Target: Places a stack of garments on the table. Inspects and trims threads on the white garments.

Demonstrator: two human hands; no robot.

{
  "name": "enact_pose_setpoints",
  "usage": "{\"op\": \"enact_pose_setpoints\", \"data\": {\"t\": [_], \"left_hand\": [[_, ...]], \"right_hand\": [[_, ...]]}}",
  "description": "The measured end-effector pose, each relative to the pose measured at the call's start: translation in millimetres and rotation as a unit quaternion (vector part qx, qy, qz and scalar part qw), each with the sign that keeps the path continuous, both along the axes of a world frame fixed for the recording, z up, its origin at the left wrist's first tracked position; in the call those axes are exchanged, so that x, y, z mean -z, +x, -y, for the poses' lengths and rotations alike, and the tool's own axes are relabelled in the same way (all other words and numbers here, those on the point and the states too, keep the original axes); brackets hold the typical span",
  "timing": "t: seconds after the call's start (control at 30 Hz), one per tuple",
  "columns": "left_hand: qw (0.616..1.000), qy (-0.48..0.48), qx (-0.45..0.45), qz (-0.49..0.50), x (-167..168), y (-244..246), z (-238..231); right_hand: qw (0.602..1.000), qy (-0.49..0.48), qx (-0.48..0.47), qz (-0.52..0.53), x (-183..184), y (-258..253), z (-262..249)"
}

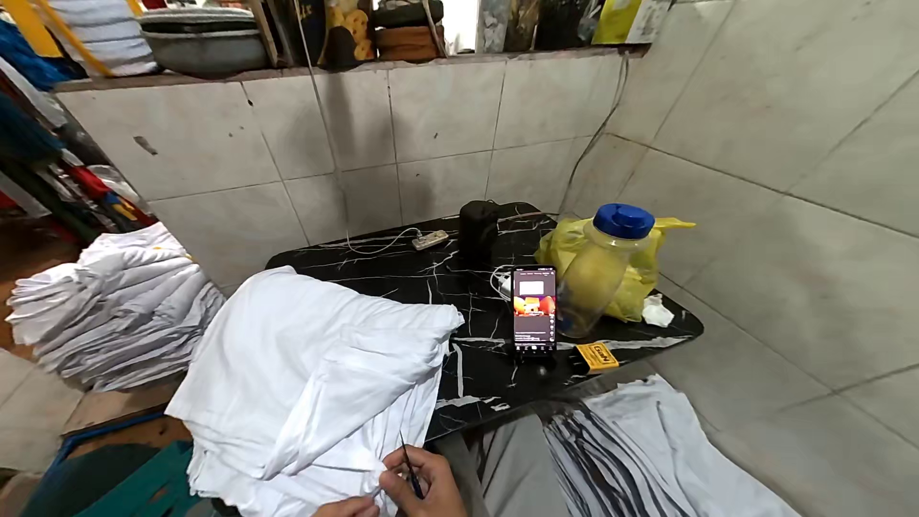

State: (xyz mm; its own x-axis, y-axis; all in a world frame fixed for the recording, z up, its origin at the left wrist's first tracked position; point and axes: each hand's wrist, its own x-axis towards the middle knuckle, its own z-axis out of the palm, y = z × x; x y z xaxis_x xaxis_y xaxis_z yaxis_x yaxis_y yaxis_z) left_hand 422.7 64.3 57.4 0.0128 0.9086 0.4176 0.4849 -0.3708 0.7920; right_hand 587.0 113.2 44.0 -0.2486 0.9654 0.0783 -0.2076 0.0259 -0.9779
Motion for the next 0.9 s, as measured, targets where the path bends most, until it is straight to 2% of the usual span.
{"op": "enact_pose_setpoints", "data": {"t": [0.07,0.17,0.47,0.67,0.9], "left_hand": [[0.998,0.034,-0.041,-0.015,2.1,1.2,-5.7],[0.997,0.030,-0.056,-0.034,6.6,5.1,-10.3],[0.990,0.092,-0.058,0.086,23.6,10.6,-17.4],[0.992,0.068,-0.088,0.058,24.8,12.7,-18.3],[0.993,0.053,-0.048,0.093,24.5,10.1,-19.4]], "right_hand": [[1.000,-0.004,0.001,0.004,-1.2,-0.1,0.7],[1.000,-0.005,0.008,0.002,-1.6,0.0,1.4],[0.999,-0.036,-0.001,-0.025,-0.1,0.9,0.9],[1.000,-0.008,0.000,-0.007,2.9,-0.3,1.4],[1.000,-0.015,0.012,-0.015,1.4,0.0,0.5]]}}
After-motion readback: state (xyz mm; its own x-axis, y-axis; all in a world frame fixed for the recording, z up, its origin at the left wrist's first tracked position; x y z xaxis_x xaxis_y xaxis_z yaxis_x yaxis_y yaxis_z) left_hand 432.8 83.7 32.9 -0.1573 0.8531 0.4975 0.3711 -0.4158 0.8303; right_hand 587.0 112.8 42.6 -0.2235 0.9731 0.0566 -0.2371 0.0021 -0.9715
